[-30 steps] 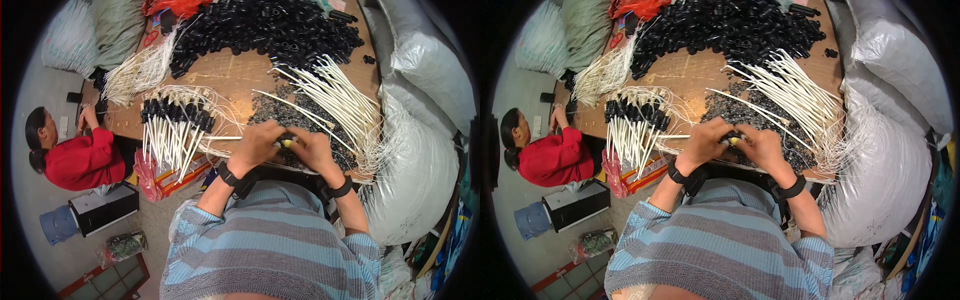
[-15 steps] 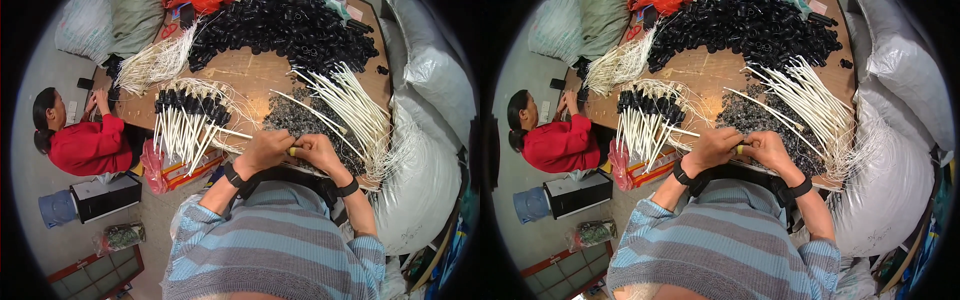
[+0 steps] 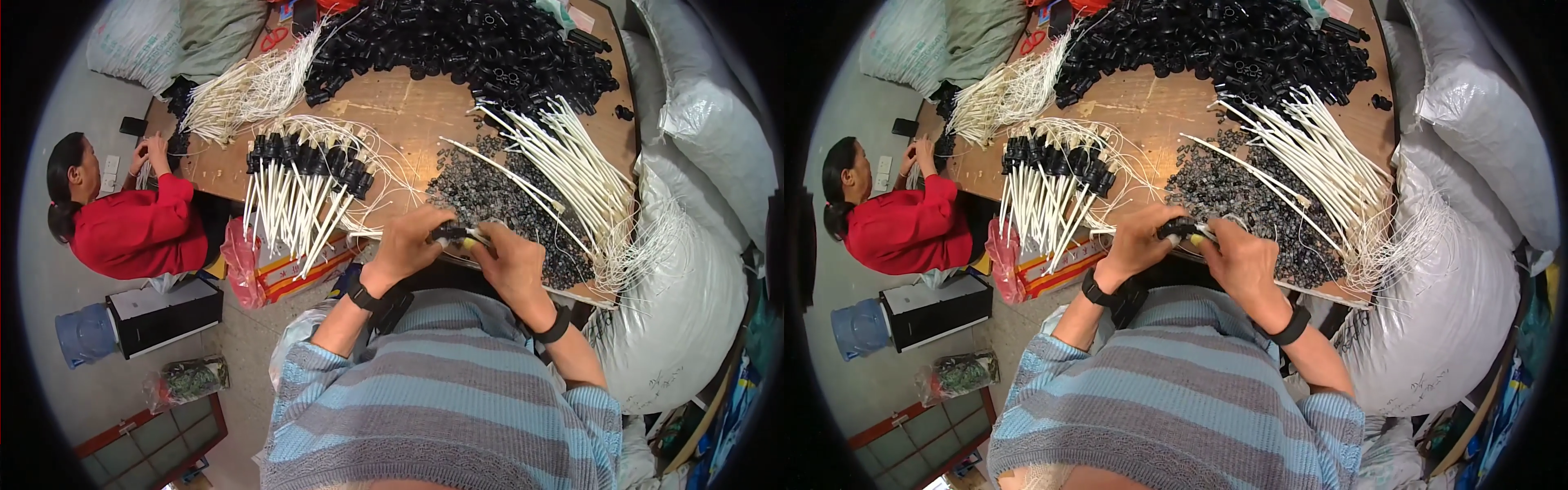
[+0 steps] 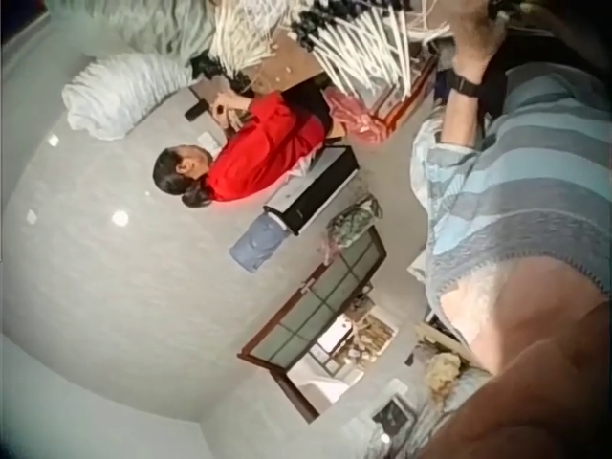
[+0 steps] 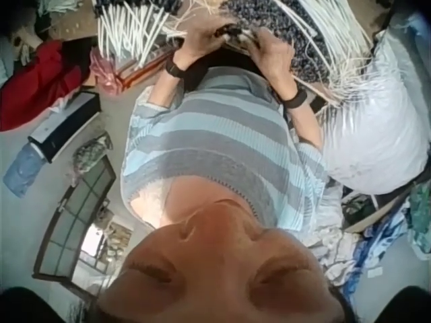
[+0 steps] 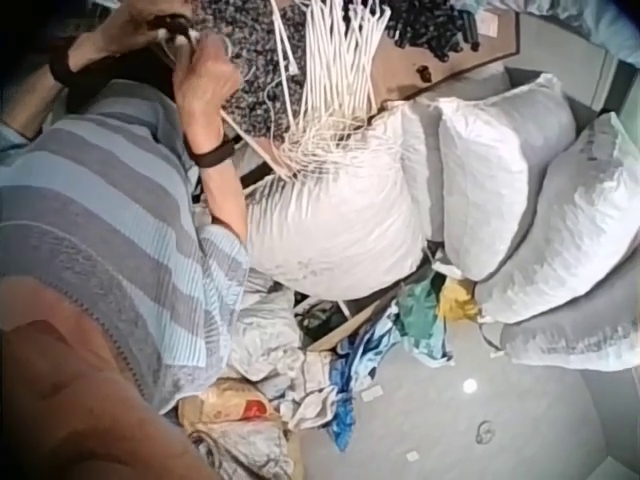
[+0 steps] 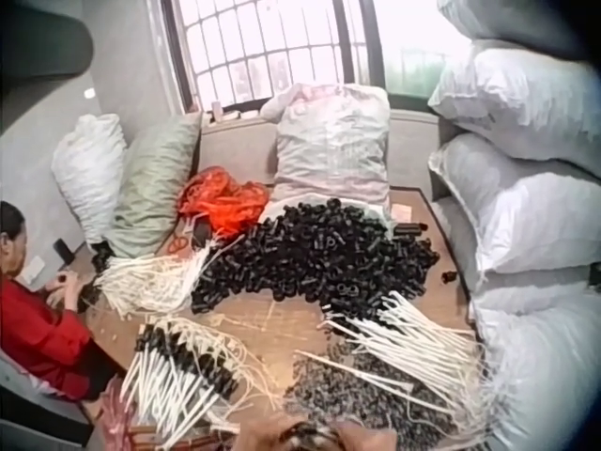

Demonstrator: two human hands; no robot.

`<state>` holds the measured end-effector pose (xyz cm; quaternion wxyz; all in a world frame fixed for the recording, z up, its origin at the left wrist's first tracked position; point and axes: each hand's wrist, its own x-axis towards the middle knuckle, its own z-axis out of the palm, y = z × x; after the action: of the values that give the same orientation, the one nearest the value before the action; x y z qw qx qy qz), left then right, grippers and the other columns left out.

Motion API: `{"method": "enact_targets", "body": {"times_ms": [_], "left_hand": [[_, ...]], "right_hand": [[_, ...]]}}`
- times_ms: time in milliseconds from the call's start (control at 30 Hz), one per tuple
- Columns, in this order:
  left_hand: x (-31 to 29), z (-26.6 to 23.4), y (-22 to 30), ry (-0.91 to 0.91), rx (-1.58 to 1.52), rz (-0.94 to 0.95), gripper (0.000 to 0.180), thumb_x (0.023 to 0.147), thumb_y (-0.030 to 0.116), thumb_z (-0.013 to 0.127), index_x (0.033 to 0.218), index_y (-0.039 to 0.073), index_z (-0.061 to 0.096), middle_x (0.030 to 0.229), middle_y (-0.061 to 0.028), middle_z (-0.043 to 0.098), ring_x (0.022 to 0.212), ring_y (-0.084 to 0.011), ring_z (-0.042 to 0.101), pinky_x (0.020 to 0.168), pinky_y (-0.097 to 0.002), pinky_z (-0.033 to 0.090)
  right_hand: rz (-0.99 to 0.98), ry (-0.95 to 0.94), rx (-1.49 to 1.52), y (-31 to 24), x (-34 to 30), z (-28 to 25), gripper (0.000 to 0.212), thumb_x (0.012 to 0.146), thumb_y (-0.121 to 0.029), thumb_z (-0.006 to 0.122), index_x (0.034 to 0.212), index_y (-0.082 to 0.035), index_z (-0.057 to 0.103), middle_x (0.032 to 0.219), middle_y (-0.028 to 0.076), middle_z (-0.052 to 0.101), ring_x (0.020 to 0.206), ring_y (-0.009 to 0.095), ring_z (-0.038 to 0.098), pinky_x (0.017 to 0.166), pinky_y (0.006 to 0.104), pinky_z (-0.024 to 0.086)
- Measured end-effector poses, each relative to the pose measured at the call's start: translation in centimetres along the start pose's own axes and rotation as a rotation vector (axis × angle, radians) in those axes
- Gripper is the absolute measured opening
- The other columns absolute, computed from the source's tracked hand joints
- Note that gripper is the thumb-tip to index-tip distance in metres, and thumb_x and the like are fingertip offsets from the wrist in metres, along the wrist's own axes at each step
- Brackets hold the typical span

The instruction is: The person assembles components by hand, picking up a black plastic part and a white wire, threading the wire through the part, and sliding a small grey bead onto the wire. They repeat this process, occasionally moving items aside on the table to reach more parts.

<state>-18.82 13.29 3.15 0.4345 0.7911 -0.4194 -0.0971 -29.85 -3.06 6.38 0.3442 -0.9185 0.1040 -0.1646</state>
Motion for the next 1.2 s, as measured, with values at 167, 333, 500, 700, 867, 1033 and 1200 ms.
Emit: {"method": "enact_targets", "body": {"times_ms": [167,333,500,700,867,1033,1200], "left_hand": [[-3.4,2.2,0.9,-0.101,-0.221,-0.310,0.037,0.075,0.000,0.062,0.112,0.003,0.061,0.093,-0.0091,0.065,0.086,-0.0200,0.063,0.074,-0.0305,0.049],[-5.7,2.8,1.2,-0.225,-0.846,-0.601,0.025,0.081,0.008,0.059,0.103,-0.003,0.061,0.085,-0.0011,0.062,0.072,-0.0126,0.058,0.064,-0.0282,0.047],[-6.1,4.5,-0.5,-0.356,-1.274,-0.900,0.017,0.087,0.014,0.056,0.097,0.001,0.060,0.073,-0.0001,0.055,0.048,-0.0032,0.041,0.042,-0.0171,0.028],[-5.2,4.6,-1.6,-0.383,-1.435,-0.998,0.013,0.089,0.010,0.055,0.097,0.002,0.061,0.073,-0.0005,0.057,0.048,-0.0025,0.041,0.040,-0.0166,0.028],[-5.7,3.3,-0.7,-0.397,-1.264,-0.785,0.021,0.085,0.010,0.058,0.103,-0.001,0.062,0.074,-0.0006,0.058,0.053,-0.0038,0.046,0.045,-0.0181,0.034],[-3.6,-1.6,1.5,0.052,-0.094,-0.121,0.024,0.074,0.007,0.061,0.097,0.006,0.065,0.074,-0.0068,0.061,0.066,-0.0206,0.060,0.059,-0.0328,0.046],[0.0,-3.5,1.1,0.250,0.438,0.081,0.023,0.071,0.012,0.062,0.093,0.009,0.066,0.073,-0.0098,0.059,0.066,-0.0300,0.057,0.059,-0.0405,0.042]], "right_hand": [[0.082,-0.044,0.205,1.8,-2.7,0.9,0.036,0.074,-0.013,0.076,0.107,-0.004,0.061,0.061,0.009,0.059,0.050,0.023,0.058,0.047,0.0319,0.044],[0.534,-0.343,0.482,1.6,-3.6,0.8,0.055,0.076,-0.005,0.074,0.127,0.000,0.053,0.061,-0.004,0.051,0.057,0.003,0.045,0.054,0.0196,0.039],[0.563,-0.453,0.711,3.5,-3.5,3.4,0.041,0.077,-0.014,0.077,0.113,-0.001,0.061,0.059,-0.003,0.051,0.055,0.004,0.043,0.050,0.0236,0.036],[0.493,-0.317,0.603,3.4,-3.4,4.8,0.020,0.080,-0.013,0.073,0.090,-0.002,0.060,0.064,-0.002,0.053,0.057,0.007,0.045,0.052,0.0261,0.039],[0.471,-0.450,0.563,3.2,-2.9,2.6,0.037,0.081,-0.005,0.072,0.115,0.000,0.058,0.085,0.003,0.063,0.070,0.006,0.056,0.058,0.0234,0.045],[-0.080,-0.162,0.214,0.0,-1.0,-2.6,0.051,0.076,-0.002,0.070,0.126,-0.005,0.058,0.102,0.015,0.067,0.079,0.024,0.066,0.065,0.0275,0.051],[-0.206,-0.466,-0.176,-2.0,-0.5,-2.0,0.061,0.074,0.011,0.052,0.132,-0.008,0.052,0.117,0.019,0.062,0.097,0.035,0.065,0.076,0.0367,0.056]]}}
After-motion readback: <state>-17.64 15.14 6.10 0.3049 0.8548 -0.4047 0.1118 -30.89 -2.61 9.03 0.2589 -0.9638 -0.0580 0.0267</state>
